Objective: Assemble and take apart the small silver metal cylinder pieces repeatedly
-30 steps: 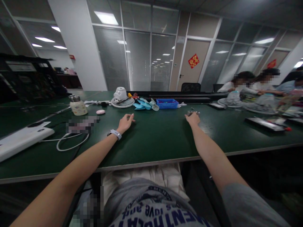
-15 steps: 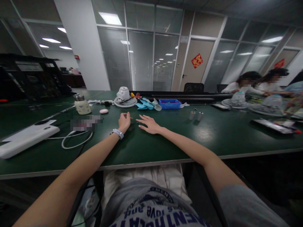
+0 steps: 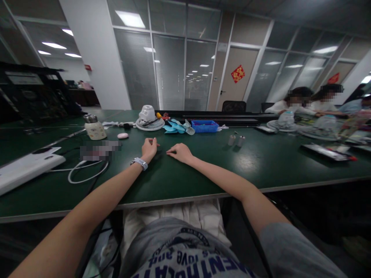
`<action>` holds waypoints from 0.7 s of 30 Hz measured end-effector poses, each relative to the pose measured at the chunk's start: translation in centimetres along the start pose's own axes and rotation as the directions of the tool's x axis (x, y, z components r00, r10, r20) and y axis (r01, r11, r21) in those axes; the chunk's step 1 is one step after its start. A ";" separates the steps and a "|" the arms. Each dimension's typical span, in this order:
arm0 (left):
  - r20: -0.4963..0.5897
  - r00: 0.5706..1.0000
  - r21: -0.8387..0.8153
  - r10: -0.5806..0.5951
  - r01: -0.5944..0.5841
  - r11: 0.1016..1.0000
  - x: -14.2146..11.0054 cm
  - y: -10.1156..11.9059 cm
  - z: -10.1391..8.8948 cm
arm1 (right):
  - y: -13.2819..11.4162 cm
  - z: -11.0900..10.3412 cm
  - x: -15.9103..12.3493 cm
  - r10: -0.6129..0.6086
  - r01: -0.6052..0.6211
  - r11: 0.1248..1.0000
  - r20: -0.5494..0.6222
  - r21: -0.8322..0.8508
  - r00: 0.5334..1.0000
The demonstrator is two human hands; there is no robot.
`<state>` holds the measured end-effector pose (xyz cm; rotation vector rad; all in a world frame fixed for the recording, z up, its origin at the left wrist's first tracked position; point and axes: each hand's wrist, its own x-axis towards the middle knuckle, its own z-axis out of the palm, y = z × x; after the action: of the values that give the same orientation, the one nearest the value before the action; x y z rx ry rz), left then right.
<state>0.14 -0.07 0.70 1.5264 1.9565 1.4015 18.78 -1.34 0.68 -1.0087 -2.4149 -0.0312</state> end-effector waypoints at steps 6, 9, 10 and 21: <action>0.022 1.000 -0.001 -0.009 0.009 1.000 0.3 -0.4 0.2 | -0.1 -0.2 -0.5 0.090 -0.088 0.993 -0.021 0.077 0.996; 0.025 1.000 0.002 0.002 -0.002 1.000 0.4 -0.5 0.2 | 0.1 -0.1 -0.4 0.067 -0.063 0.997 -0.068 0.053 0.995; 0.024 1.000 0.003 0.005 -0.005 1.000 0.4 -0.5 0.2 | 0.1 0.0 -0.3 0.047 -0.044 0.998 -0.073 0.047 0.996; 0.050 0.999 0.003 0.011 -0.011 1.000 0.0 -0.2 -0.1 | 2.7 -2.2 -0.9 0.024 -0.032 0.997 -0.112 -0.068 0.993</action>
<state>0.00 -0.12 0.59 1.5611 1.9247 1.3519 22.10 -0.40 1.70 -1.0439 -2.3120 -0.1592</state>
